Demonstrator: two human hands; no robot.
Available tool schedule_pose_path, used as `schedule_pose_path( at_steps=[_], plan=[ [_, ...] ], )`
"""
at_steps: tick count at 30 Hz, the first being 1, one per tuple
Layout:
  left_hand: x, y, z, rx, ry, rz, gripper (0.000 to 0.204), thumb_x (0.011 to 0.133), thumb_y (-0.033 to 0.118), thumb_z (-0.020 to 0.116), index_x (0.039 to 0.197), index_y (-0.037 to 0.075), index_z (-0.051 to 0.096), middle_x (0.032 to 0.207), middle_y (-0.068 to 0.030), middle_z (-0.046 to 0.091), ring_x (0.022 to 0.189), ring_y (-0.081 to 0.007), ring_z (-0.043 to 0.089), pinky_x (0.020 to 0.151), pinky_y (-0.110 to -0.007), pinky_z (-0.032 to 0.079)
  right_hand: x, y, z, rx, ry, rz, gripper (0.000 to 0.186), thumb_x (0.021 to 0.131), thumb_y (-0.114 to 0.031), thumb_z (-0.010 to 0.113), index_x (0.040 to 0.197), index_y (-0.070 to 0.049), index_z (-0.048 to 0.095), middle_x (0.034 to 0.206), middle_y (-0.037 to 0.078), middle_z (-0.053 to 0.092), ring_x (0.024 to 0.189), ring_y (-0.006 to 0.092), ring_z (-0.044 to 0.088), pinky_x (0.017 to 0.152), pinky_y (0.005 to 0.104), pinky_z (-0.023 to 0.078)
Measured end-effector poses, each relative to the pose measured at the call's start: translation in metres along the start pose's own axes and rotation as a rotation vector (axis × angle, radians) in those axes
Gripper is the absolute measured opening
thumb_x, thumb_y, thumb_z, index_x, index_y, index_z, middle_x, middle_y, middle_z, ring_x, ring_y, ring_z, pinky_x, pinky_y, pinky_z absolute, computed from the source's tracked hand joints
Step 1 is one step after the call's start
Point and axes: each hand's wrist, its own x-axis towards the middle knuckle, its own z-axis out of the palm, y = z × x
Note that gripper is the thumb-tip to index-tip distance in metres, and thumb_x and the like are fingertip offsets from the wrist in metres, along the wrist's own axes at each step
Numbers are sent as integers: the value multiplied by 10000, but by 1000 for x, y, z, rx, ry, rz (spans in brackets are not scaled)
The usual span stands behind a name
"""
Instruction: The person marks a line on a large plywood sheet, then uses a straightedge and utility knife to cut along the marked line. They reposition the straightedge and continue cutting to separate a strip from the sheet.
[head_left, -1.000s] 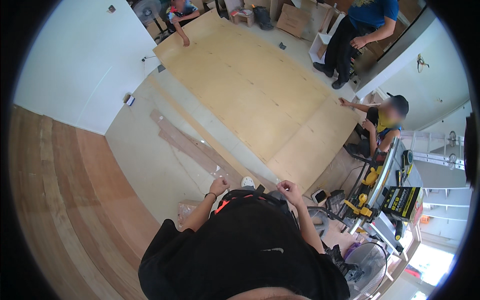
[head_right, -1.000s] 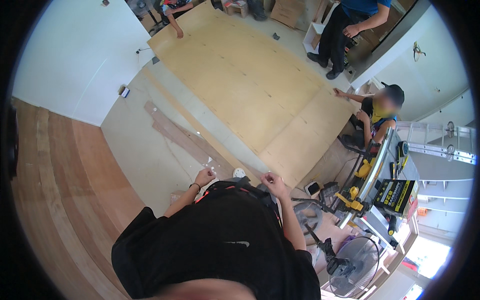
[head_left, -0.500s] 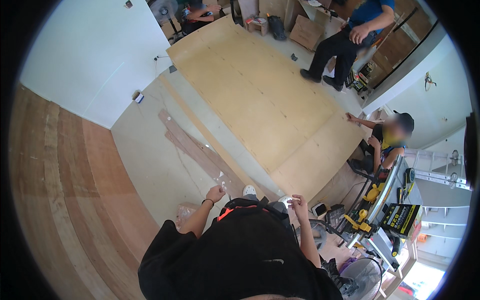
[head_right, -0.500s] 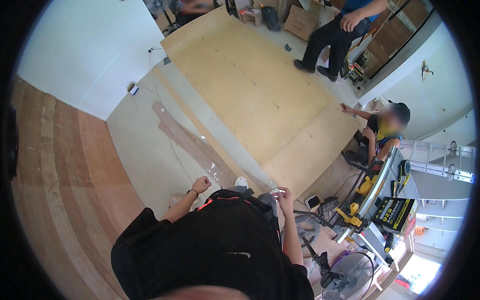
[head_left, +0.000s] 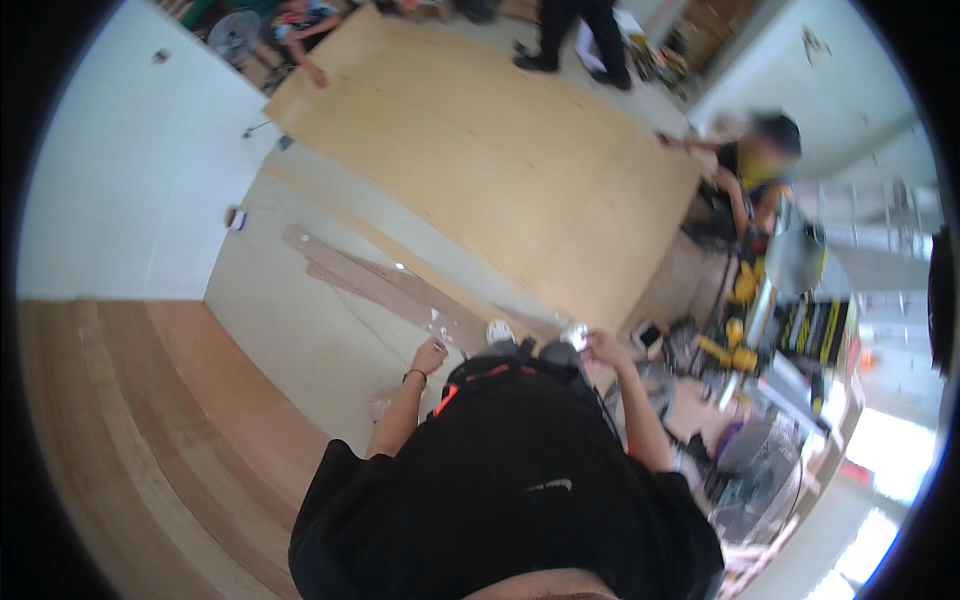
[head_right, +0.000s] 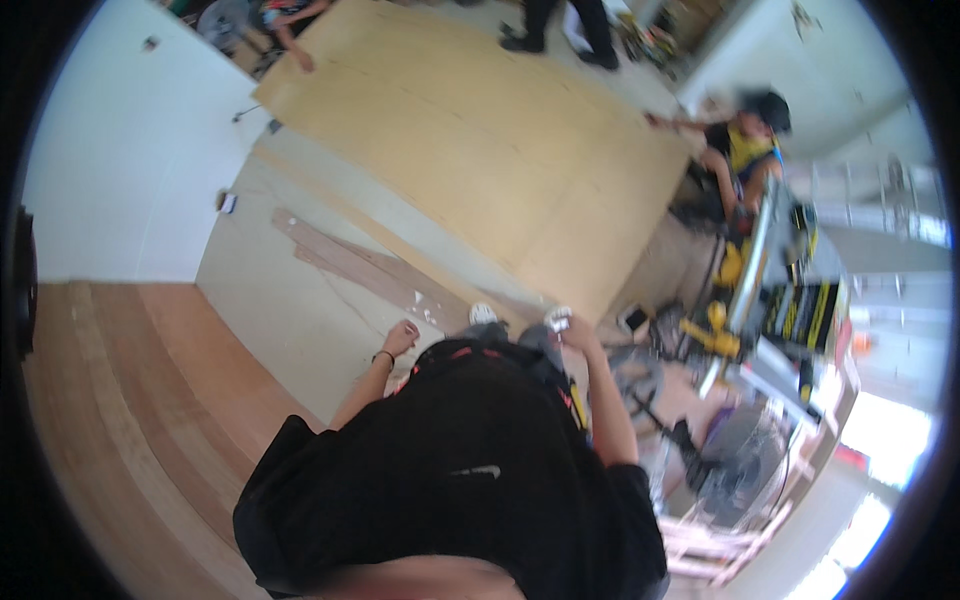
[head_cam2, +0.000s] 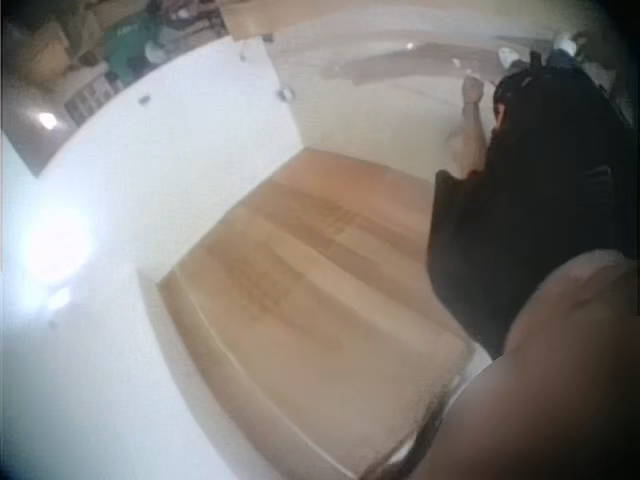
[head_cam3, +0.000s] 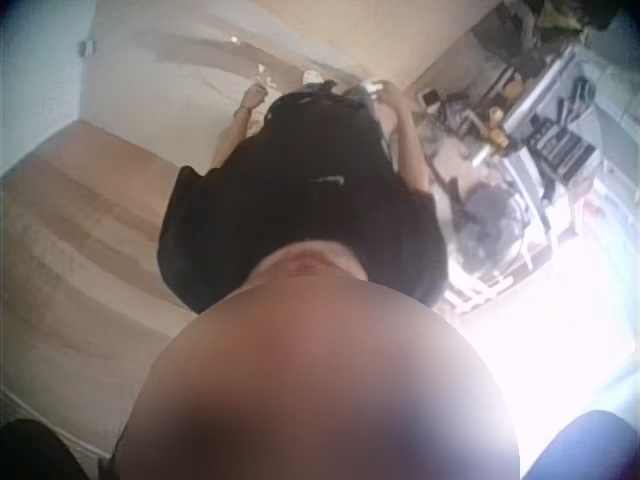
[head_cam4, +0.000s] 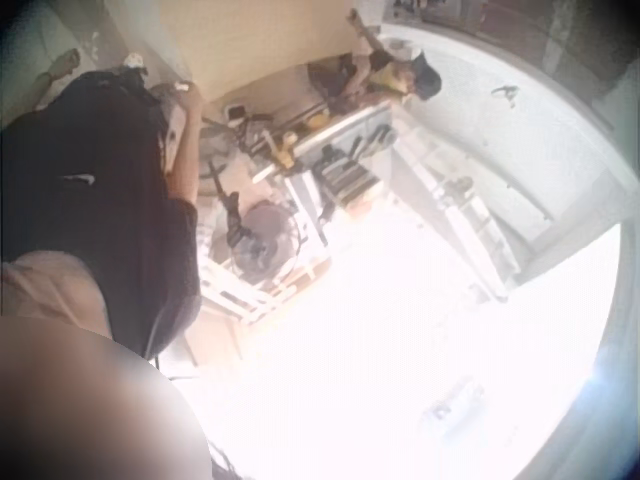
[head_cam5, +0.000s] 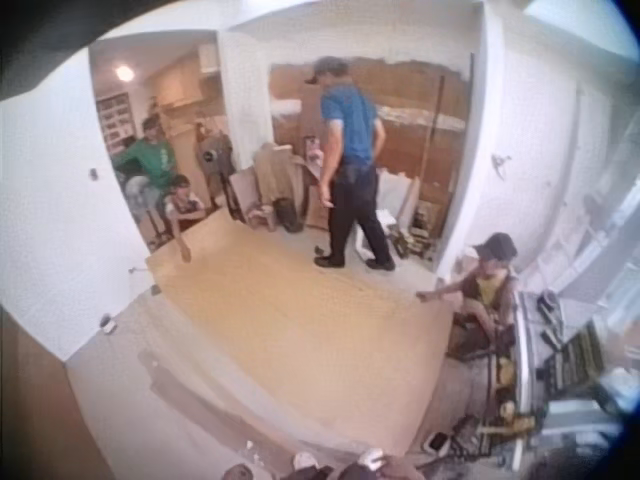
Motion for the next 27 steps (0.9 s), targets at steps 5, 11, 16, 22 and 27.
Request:
schedule_pose_path(
  at_steps=[5, 11, 16, 22, 27],
  plan=[
    [-2, -8, 3, -1, -23, -4, 194, 849, 162, 653, 954, 7, 599, 789, -116, 672, 666, -200, 675, 624, -319, 551, -7, 2, -8, 116, 165, -162, 342, 865, -31, 529, 1199, 20, 585, 941, 195, 721, 782, 244, 731, 714, 344, 568],
    [-37, -30, 27, 100, 119, 143, 168, 807, 77, 648, 956, 14, 600, 783, -91, 676, 672, -206, 661, 641, -322, 535, -34, 47, 9, 42, 61, -131, 311, 894, -84, 516, 1191, -36, 598, 963, 193, 720, 766, 260, 730, 734, 353, 563],
    [-103, -17, 71, -444, 218, -159, 206, 852, 41, 587, 1044, -21, 545, 861, -137, 703, 744, -203, 689, 663, -322, 544, -20, 120, -4, -576, -38, -127, 315, 892, -172, 571, 1181, -52, 606, 940, 184, 715, 808, 266, 712, 758, 390, 554],
    [-188, -41, 166, -487, 324, -429, 195, 928, 145, 535, 1037, -8, 588, 903, -163, 703, 773, -232, 702, 719, -341, 558, 40, 151, -58, -279, -189, 134, 285, 864, -124, 599, 1126, -12, 614, 900, 145, 708, 749, 187, 691, 616, 318, 532],
    [-238, -77, 218, -512, 330, -586, 205, 929, 124, 504, 1049, -4, 611, 968, -178, 680, 981, -299, 659, 865, -389, 494, 79, 84, -66, -235, -113, -110, 306, 847, -54, 580, 1146, 6, 603, 871, 142, 700, 726, 192, 692, 617, 302, 554]
  ],
)
